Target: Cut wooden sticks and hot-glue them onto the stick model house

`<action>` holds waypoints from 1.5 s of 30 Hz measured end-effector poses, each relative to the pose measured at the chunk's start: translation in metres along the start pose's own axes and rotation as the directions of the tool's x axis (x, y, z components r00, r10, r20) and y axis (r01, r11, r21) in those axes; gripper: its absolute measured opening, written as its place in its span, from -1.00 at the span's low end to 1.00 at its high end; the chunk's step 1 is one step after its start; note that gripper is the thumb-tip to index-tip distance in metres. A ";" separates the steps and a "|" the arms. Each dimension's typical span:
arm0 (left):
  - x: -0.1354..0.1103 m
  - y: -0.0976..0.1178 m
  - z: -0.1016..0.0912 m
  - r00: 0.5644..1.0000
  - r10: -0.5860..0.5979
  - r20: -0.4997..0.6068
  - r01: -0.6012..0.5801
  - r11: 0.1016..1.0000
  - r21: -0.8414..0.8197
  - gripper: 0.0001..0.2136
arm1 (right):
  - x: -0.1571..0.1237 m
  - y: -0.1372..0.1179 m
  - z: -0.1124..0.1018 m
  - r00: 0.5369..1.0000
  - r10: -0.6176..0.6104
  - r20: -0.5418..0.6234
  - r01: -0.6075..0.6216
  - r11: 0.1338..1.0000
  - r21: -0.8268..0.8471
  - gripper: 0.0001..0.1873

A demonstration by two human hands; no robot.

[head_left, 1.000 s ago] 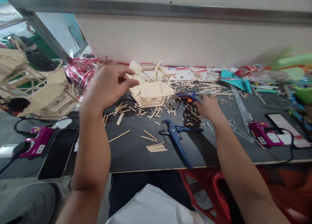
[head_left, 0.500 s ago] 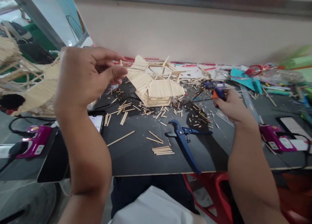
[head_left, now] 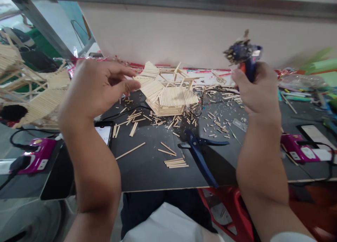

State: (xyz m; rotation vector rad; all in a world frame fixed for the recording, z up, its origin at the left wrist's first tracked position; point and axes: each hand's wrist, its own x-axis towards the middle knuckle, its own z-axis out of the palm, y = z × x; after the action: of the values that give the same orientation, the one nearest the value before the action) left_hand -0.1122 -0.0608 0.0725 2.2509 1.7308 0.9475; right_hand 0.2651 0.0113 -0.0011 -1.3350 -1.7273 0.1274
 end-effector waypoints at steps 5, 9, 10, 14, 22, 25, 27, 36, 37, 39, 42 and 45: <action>0.008 -0.005 0.012 0.979 0.009 0.205 -0.015 1.000 0.024 -0.68 | 0.011 -0.064 0.025 0.991 -0.132 0.019 0.130 0.989 0.071 -0.82; 0.014 -0.004 0.022 0.959 -0.008 0.282 -0.013 0.997 0.073 -0.70 | 0.009 -0.082 0.044 0.960 -0.243 0.141 0.243 0.970 0.021 -0.79; 0.015 -0.004 0.024 0.957 -0.007 0.289 -0.021 0.995 0.095 -0.70 | 0.009 -0.082 0.048 0.945 -0.268 0.186 0.269 0.963 0.025 -0.79; 0.018 -0.003 0.029 0.944 0.006 0.329 -0.066 0.983 0.174 -0.66 | 0.009 -0.078 0.059 0.912 -0.280 0.301 0.280 0.959 0.044 -0.78; 0.018 -0.001 0.034 0.948 0.015 0.317 -0.086 0.974 0.212 -0.70 | 0.009 -0.075 0.058 0.906 -0.259 0.335 0.280 0.960 -0.016 -0.81; 0.017 -0.001 0.034 0.952 0.037 0.305 -0.099 0.977 0.190 -0.72 | 0.008 -0.075 0.059 0.908 -0.247 0.339 0.269 0.963 -0.020 -0.81; 0.017 -0.002 0.034 0.953 0.033 0.301 -0.094 0.977 0.190 -0.72 | 0.008 -0.075 0.059 0.908 -0.247 0.339 0.271 0.962 -0.025 -0.81; 0.015 0.001 0.030 0.950 -0.015 0.312 -0.038 0.986 0.163 -0.74 | 0.009 -0.075 0.060 0.896 -0.291 0.336 0.308 0.951 0.001 -0.85; 0.015 0.002 0.030 0.949 -0.003 0.315 -0.057 0.982 0.182 -0.73 | 0.009 -0.075 0.060 0.897 -0.293 0.332 0.310 0.951 0.000 -0.85; 0.014 0.004 0.029 0.947 0.015 0.321 -0.087 0.974 0.209 -0.72 | 0.009 -0.076 0.059 0.900 -0.298 0.318 0.315 0.949 -0.002 -0.82; 0.013 0.004 0.029 0.947 0.028 0.320 -0.100 0.973 0.210 -0.73 | 0.008 -0.077 0.059 0.901 -0.305 0.309 0.322 0.947 -0.001 -0.77; 0.014 0.004 0.028 0.947 0.038 0.319 -0.111 0.971 0.213 -0.72 | 0.008 -0.077 0.058 0.910 -0.272 0.314 0.288 0.958 -0.003 -0.76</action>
State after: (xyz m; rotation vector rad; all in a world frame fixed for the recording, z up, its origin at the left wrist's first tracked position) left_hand -0.0917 -0.0424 0.0574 2.4590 1.6926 0.3846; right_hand 0.1697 0.0112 0.0139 -1.1291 -2.1846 0.1377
